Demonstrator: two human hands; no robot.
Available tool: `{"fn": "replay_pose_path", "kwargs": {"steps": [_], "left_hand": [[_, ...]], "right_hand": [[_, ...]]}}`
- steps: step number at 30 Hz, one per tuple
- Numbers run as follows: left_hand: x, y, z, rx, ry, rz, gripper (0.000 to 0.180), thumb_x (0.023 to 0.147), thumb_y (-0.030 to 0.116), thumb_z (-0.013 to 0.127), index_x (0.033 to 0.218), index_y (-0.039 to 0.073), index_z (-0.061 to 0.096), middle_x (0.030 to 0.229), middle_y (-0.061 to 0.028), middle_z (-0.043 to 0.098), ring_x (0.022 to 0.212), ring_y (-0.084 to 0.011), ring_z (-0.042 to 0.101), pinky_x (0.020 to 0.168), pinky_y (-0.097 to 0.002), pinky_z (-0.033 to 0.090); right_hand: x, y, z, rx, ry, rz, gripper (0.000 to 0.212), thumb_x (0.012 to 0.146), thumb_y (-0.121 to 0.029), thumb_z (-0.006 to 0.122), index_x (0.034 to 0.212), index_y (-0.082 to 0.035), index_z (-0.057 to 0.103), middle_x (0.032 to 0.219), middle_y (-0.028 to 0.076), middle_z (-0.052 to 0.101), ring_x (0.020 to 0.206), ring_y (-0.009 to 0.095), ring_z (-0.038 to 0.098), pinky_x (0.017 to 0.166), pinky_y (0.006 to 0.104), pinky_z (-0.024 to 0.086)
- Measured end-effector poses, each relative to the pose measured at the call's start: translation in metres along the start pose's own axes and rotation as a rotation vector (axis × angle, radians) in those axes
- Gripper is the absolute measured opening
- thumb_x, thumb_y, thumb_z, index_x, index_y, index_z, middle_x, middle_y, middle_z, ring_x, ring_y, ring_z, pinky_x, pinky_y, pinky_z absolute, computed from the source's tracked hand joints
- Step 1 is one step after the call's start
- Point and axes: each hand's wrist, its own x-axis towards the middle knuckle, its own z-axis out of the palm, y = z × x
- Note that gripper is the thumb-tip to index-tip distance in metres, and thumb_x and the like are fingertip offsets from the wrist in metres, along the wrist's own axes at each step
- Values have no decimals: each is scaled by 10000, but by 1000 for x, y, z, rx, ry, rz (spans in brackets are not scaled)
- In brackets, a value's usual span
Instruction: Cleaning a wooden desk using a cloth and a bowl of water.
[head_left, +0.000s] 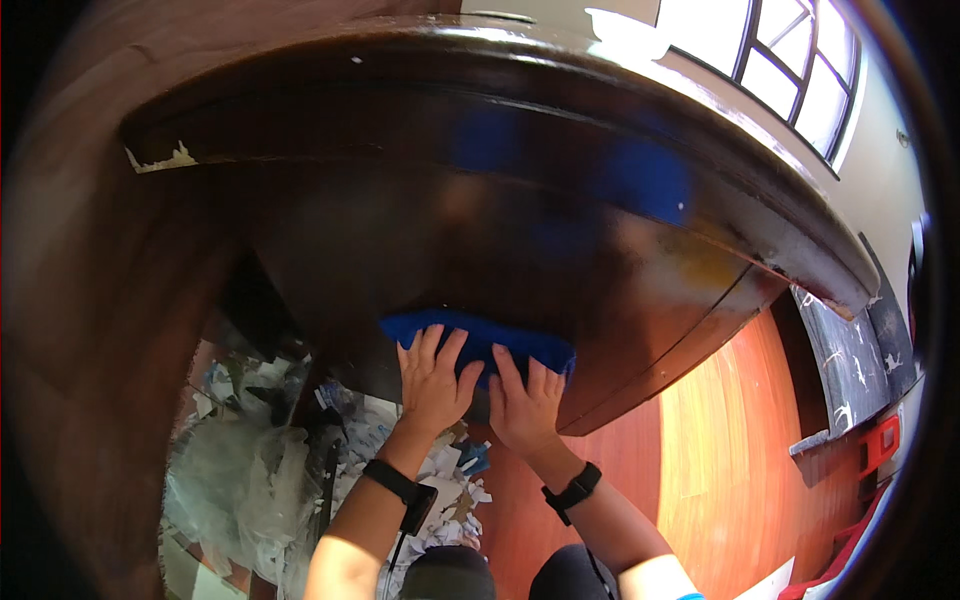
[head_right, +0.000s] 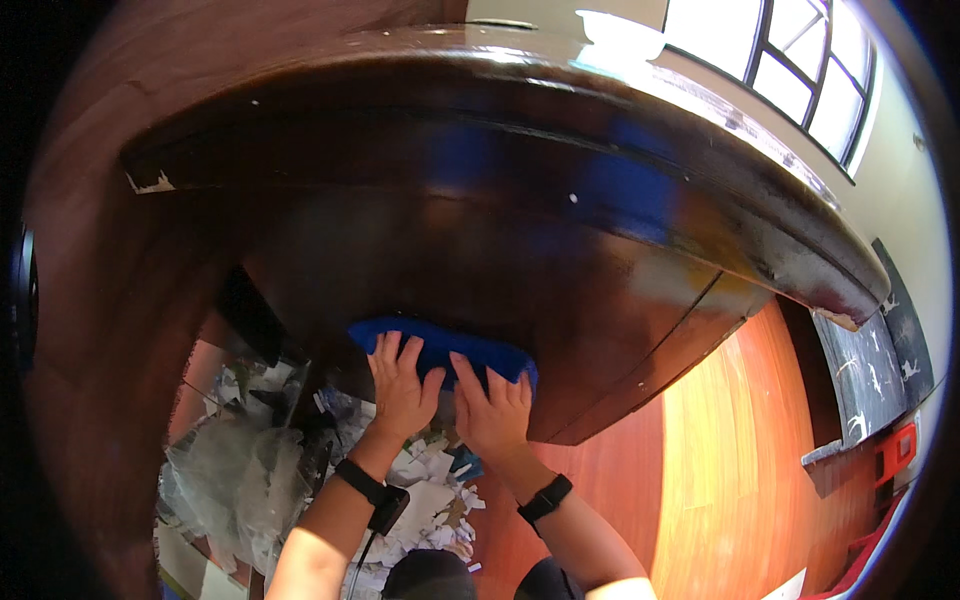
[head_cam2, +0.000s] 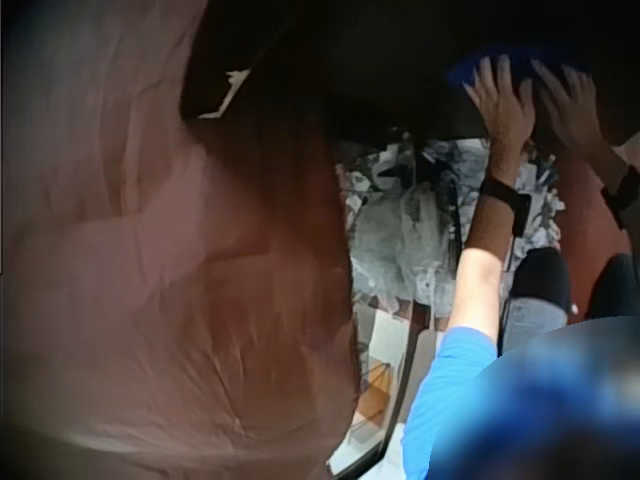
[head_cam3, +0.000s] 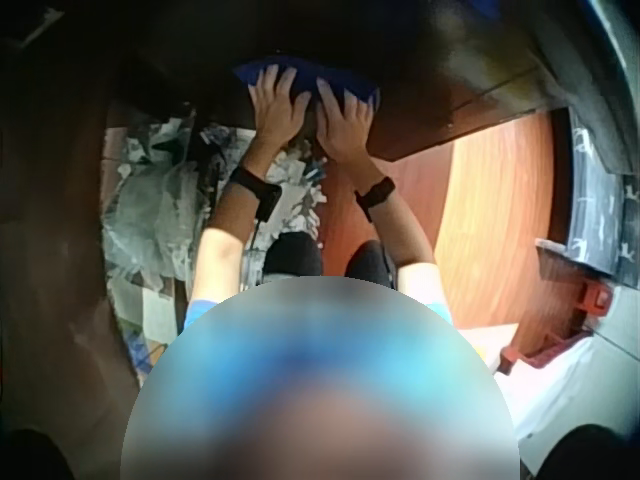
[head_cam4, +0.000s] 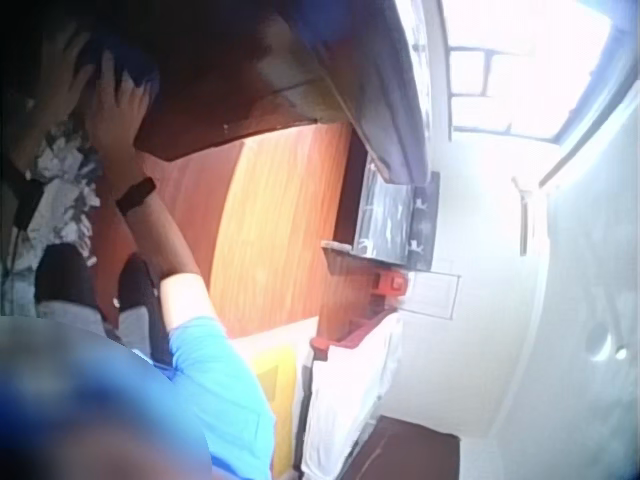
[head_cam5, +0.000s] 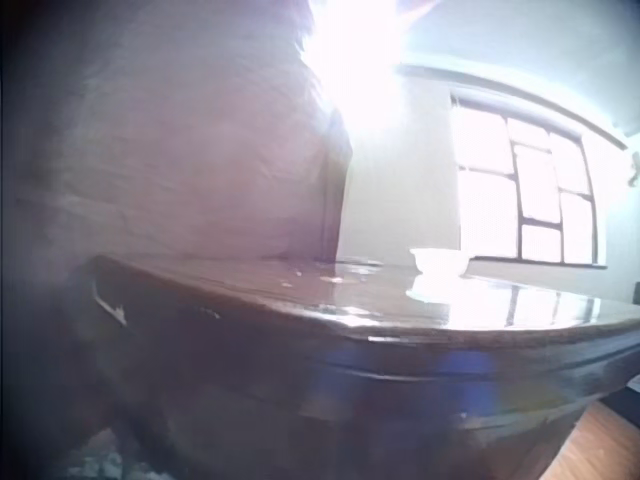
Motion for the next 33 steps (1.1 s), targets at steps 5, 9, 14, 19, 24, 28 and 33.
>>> {"fn": "replay_pose_path", "kwargs": {"steps": [5,9,14,19,24,28,33], "left_hand": [[130,44,-38,-86,443,134,498,796,227,686,1231,111,471,1332,-158,357,1268,-429,324,1058,-611,161],[144,39,-42,-42,500,131,504,768,163,701,1216,112,478,1328,-134,364,1332,-405,267,1091,-579,148],[18,-20,2,75,362,-106,525,755,183,722,1192,49,464,1325,-203,340,1339,-443,224,1094,-586,138],[116,-15,-40,-20,593,-72,505,790,148,673,1198,25,402,1356,-221,297,1345,-435,207,1101,-572,105],[161,-15,-63,14,673,17,502,758,167,696,1170,30,442,1360,-215,325,1359,-431,195,1105,-569,87],[36,-74,-18,54,448,-190,458,754,151,634,1120,-50,445,1352,-280,305,1352,-492,145,1098,-607,85],[65,-68,-51,-9,426,-171,585,793,207,619,1234,-74,358,1414,-318,228,1340,-513,147,1090,-600,97]], "right_hand": [[93,-29,-34,195,181,65,490,896,-182,503,1341,1,412,1419,245,268,1314,414,226,1075,521,132],[132,-47,-31,90,384,46,487,859,-263,557,1315,-105,491,1396,227,323,1311,419,254,1060,564,143],[15,-40,15,89,-20,-9,471,857,-311,553,1297,-145,523,1344,173,406,1189,378,390,979,547,279],[103,-70,-10,213,-77,-66,559,878,-285,491,1388,-78,392,1401,220,322,1264,422,291,1062,575,132],[139,-90,-10,166,21,-78,610,871,-326,497,1422,-109,352,1452,223,264,1355,427,192,1083,567,79],[42,-78,36,182,-401,-91,651,850,-446,529,1411,-153,378,1349,180,405,1162,429,401,1001,580,260],[64,-94,30,185,-233,-165,691,857,-415,522,1391,-15,343,1328,176,416,1166,411,381,1036,564,211]]}}
